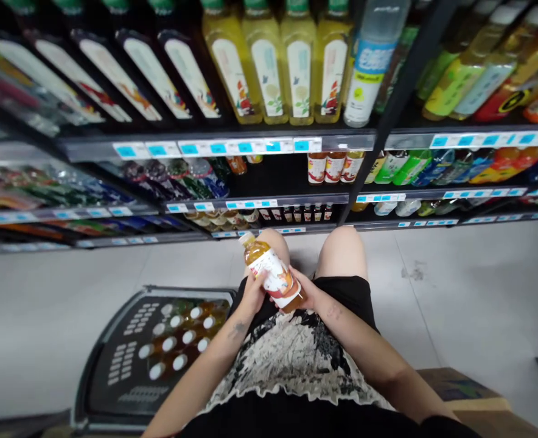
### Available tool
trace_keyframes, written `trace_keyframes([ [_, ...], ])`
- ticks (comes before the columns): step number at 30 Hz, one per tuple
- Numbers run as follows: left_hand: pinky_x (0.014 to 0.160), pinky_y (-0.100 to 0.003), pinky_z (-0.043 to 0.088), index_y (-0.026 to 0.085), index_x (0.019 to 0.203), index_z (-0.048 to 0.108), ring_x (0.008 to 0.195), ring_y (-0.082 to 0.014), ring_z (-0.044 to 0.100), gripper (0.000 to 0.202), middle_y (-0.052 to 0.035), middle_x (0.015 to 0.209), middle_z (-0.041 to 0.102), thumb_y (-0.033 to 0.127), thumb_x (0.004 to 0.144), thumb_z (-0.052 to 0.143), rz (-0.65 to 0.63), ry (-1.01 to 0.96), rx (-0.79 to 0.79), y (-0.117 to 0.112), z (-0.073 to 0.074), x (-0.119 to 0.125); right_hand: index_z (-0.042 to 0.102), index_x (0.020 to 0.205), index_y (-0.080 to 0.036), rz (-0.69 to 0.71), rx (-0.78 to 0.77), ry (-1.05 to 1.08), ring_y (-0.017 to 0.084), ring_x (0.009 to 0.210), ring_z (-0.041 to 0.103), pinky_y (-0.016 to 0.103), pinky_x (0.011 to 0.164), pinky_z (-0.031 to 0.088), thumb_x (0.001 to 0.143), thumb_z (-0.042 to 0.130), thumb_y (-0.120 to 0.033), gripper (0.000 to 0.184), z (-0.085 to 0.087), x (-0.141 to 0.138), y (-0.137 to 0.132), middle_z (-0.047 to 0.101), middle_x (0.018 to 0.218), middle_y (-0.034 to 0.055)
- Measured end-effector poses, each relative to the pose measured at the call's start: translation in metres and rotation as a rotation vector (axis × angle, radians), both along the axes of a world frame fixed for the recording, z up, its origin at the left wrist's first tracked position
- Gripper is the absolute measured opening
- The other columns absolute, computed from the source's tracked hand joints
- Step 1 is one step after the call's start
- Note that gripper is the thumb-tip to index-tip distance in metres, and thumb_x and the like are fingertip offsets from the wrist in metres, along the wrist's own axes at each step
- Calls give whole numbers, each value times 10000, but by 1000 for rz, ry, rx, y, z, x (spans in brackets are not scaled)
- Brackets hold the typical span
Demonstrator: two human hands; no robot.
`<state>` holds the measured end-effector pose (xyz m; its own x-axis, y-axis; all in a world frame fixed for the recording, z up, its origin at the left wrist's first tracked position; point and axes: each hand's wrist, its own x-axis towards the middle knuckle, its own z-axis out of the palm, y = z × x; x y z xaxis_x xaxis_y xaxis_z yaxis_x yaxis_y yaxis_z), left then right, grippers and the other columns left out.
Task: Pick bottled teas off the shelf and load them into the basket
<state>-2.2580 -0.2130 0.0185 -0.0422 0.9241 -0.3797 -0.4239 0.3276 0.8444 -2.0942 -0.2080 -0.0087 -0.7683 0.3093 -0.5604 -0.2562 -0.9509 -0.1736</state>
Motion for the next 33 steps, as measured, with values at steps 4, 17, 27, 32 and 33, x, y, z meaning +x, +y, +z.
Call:
trace_keyframes([
  [4,730,-328,600,151,1016,656,811,-235,729,545,-84,936,760,461,617,860,-26,285,126,5,-7,-14,618,1219,-77,-135,10,33,252,732,721,387,704,580,1039,184,-639,733,0,-13,-2,746,890,145],
  [17,1130,-499,440,164,1252,589,1209,-320,634,720,-156,1248,662,398,628,862,-247,1274,1046,192,56,-23,581,1143,-135,-281,145,-178,158,581,691,202,526,484,1032,331,-561,507,-10,-31,0,722,766,80],
  [27,1005,-396,529,181,1315,516,1121,-273,664,846,-114,1217,666,501,621,877,-78,1352,762,304,22,12,500,1107,-181,-238,284,-141,140,512,663,190,485,452,990,428,-325,199,-9,-47,11,690,706,11],
  [32,962,-415,555,92,1275,508,1062,-283,685,885,-150,1154,683,426,572,927,-83,1183,669,335,3,26,483,1075,-187,-185,259,-122,134,463,631,187,463,427,984,408,-243,130,-1,-50,17,665,656,-13],
  [33,968,-418,555,84,1280,499,1063,-282,688,896,-155,1159,685,406,565,934,-92,1161,655,342,1,26,488,1080,-188,-187,254,-128,128,456,621,180,464,416,972,429,-245,135,-1,-51,16,659,647,-20],
])
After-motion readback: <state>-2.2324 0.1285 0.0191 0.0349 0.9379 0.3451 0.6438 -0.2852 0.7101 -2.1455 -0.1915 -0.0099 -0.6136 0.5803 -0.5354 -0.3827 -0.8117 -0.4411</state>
